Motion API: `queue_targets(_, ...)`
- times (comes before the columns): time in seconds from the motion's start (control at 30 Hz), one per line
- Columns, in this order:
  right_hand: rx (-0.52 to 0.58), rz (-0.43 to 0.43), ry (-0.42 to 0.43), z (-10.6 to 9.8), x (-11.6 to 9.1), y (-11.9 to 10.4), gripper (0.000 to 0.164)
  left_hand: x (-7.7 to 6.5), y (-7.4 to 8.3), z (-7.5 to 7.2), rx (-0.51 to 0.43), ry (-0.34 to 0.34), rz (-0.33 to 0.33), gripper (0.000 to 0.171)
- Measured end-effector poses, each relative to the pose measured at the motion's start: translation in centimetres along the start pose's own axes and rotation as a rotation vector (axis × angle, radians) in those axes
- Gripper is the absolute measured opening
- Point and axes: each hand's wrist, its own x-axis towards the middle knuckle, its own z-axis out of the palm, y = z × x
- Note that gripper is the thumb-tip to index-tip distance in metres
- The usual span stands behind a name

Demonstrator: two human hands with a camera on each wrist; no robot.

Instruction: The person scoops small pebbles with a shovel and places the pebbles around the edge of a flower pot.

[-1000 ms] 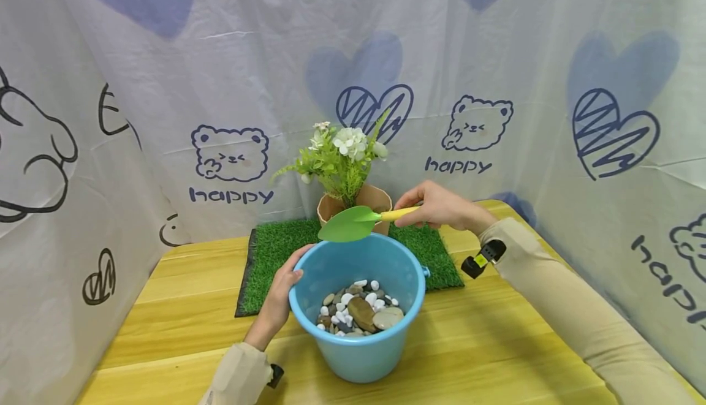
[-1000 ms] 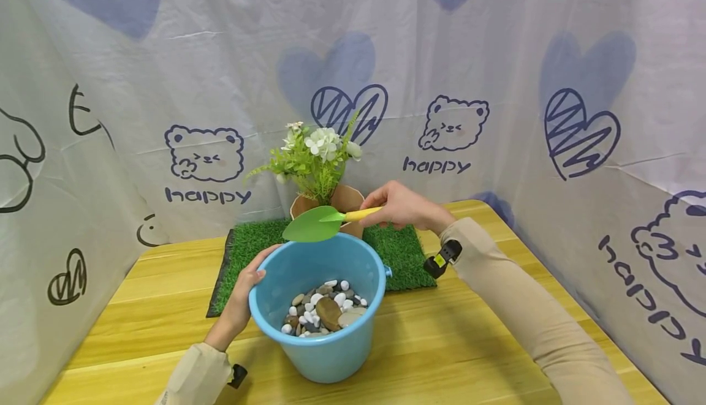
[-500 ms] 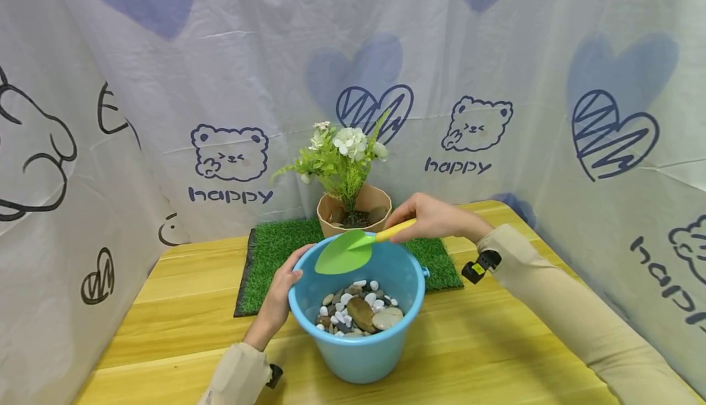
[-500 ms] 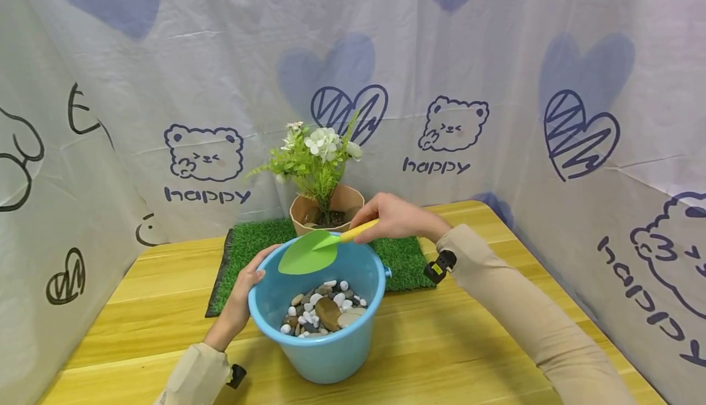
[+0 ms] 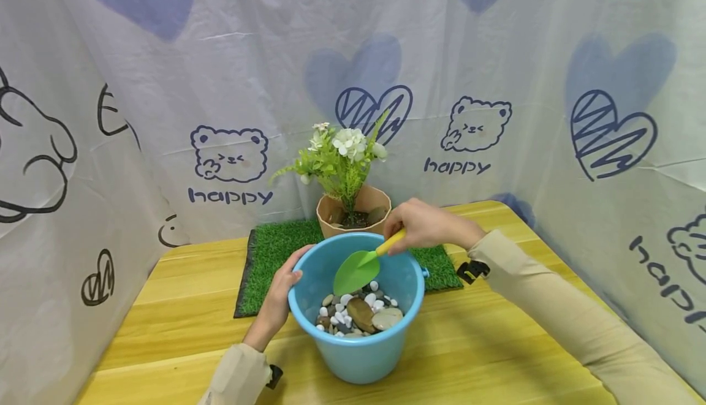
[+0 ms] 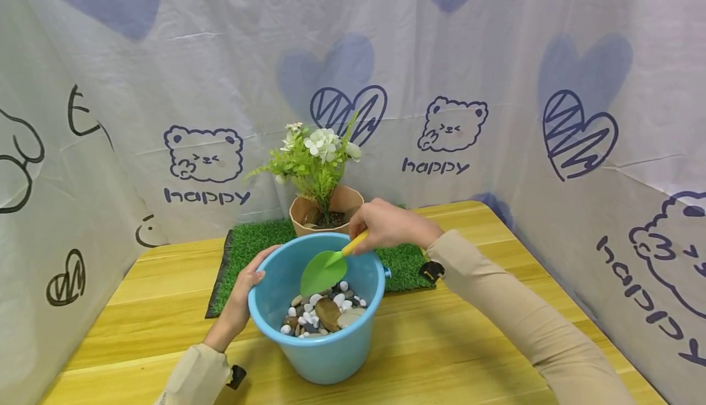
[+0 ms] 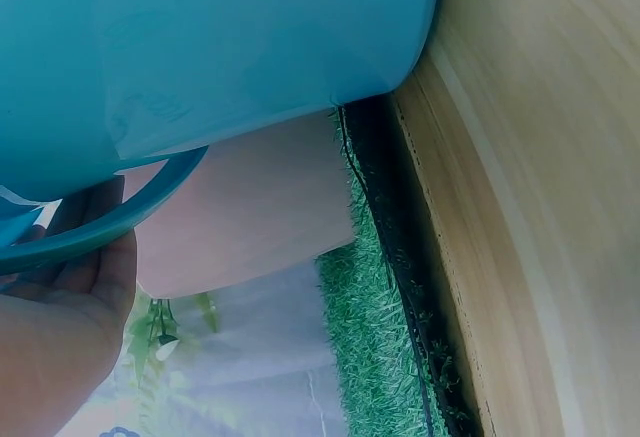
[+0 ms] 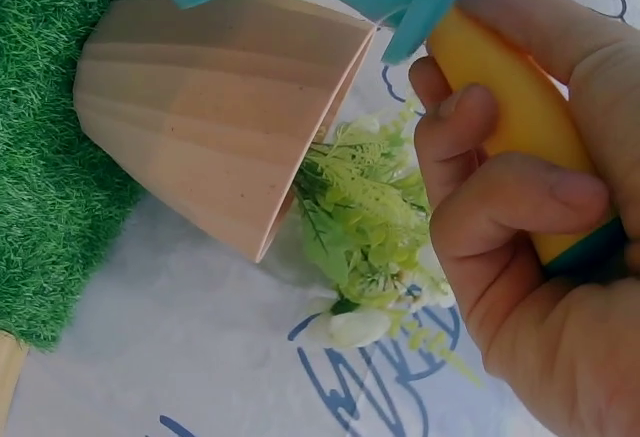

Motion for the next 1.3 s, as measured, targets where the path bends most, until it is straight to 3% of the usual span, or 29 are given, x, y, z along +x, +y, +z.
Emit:
queue_targets(0.57,-0.23,0.002,-0.011,0.2,0.0,-3.0,0.013,-0.1,0.0,0.0,-0.005,0.0,-0.004,0.057)
queue_targets(0.8,-0.31,-0.028,-0.004,0.0,0.2,-4.1,0.031,0.0,0.0,0.1,-0.016,-0.001,-0.008,0.057)
queue_targets(1.03,-0.388,-0.061,-0.003,0.1,0.6,-5.2,0.035,-0.1,-0.1,0.2,-0.01,0.002,-0.017,0.056)
queue_targets(1.17,-0.407,-0.087,-0.006,0.0,0.9,-5.4,0.034,-0.1,-0.2,0.1,-0.009,0.008,-0.015,0.056)
queue_targets(1.3,-0.372,-0.064,-0.073,-0.2,1.5,-5.1,0.04,-0.1,-0.1,-0.1,-0.011,0.003,-0.014,0.055)
